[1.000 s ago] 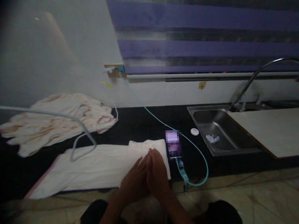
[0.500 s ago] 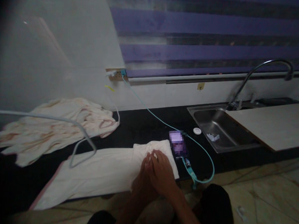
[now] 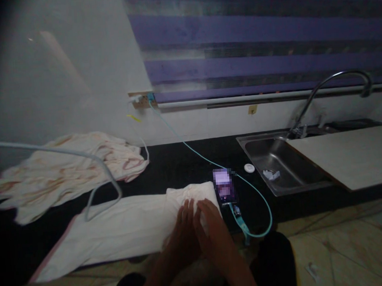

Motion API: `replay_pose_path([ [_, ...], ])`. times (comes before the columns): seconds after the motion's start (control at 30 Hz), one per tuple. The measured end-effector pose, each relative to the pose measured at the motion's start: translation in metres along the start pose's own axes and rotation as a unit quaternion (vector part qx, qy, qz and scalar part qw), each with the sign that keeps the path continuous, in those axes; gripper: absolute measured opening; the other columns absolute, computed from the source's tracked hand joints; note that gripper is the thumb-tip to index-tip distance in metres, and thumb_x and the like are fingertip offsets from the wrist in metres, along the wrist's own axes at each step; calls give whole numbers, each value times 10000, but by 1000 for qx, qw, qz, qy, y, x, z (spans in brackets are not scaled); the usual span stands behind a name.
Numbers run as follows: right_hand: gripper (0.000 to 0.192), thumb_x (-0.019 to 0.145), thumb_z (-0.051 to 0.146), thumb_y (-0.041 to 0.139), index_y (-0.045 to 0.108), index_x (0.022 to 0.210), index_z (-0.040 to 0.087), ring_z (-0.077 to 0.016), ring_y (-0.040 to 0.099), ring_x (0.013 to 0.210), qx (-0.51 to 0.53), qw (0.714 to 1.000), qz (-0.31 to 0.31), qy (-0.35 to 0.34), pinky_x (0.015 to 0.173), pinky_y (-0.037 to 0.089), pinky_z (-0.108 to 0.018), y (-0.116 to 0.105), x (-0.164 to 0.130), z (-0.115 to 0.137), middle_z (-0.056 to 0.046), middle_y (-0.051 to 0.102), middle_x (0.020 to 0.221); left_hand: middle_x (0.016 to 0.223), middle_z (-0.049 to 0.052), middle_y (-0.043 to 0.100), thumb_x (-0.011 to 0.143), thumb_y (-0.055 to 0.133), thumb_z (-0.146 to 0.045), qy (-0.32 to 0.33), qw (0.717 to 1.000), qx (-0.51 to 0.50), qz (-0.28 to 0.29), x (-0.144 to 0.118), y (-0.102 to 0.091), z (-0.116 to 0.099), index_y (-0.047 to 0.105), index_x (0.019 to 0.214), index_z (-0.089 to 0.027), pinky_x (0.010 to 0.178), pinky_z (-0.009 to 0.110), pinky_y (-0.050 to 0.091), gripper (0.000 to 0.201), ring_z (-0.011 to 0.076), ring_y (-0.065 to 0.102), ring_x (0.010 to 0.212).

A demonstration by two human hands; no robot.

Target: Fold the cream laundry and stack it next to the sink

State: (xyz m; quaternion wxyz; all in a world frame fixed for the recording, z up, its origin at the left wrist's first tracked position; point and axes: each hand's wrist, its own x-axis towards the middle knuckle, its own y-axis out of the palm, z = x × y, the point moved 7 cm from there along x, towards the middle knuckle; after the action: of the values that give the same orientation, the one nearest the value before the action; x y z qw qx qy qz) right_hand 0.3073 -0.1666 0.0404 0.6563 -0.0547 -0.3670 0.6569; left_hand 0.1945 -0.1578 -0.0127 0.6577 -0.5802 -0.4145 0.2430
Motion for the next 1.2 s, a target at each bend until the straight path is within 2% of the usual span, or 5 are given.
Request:
replay_pose_path([
  [0.13, 442, 1044, 382, 510, 554, 1461, 245, -288, 559, 1397, -67, 997, -46, 16, 1149, 524, -527, -6, -28, -30, -136, 601, 1469, 1633, 407, 219, 823, 685, -543, -4, 999, 0, 32, 2, -2, 3, 283, 1612, 17, 1195, 716, 306, 1048, 575, 140, 1543],
  [0.3, 458, 1020, 333, 510, 534, 1464, 222, -304, 553, 1380, -105, 992, -71, 20, 1128, 530, -544, 4, -36, -46, -168, 565, 1468, 1659, 368, 205, 829, 692, -585, 9, 997, -19, 69, 6, -7, 7, 324, 1606, -14, 1222, 695, 288, 1032, 535, 147, 1561],
  [0.67, 319, 1018, 337, 457, 688, 1202, 217, -263, 703, 1113, -3, 993, -81, 88, 987, 579, -434, -26, -23, -72, -118, 728, 1179, 1496, 95, 601, 708, 653, -42, 1, 986, -168, 4, -8, -14, 9, 557, 1432, -217, 1210, 507, 469, 751, 271, 528, 1431],
  [1.03, 192, 976, 279, 561, 707, 1079, 208, -250, 705, 1022, 61, 993, -48, 94, 874, 615, -390, -24, -19, -67, -112, 715, 1101, 1071, 63, 790, 576, 499, 27, -95, 945, -310, -30, 4, -24, 21, 785, 1032, -192, 1042, 403, 595, 582, 229, 727, 1090],
  [1.2, 310, 1014, 175, 434, 692, 1179, 217, -241, 673, 1148, 5, 998, -48, 27, 1032, 539, -435, -27, -25, -60, -121, 703, 1194, 1225, 72, 736, 641, 576, -31, -40, 962, -269, -19, 6, -38, 8, 719, 1183, -217, 1138, 486, 499, 591, 266, 658, 1201],
])
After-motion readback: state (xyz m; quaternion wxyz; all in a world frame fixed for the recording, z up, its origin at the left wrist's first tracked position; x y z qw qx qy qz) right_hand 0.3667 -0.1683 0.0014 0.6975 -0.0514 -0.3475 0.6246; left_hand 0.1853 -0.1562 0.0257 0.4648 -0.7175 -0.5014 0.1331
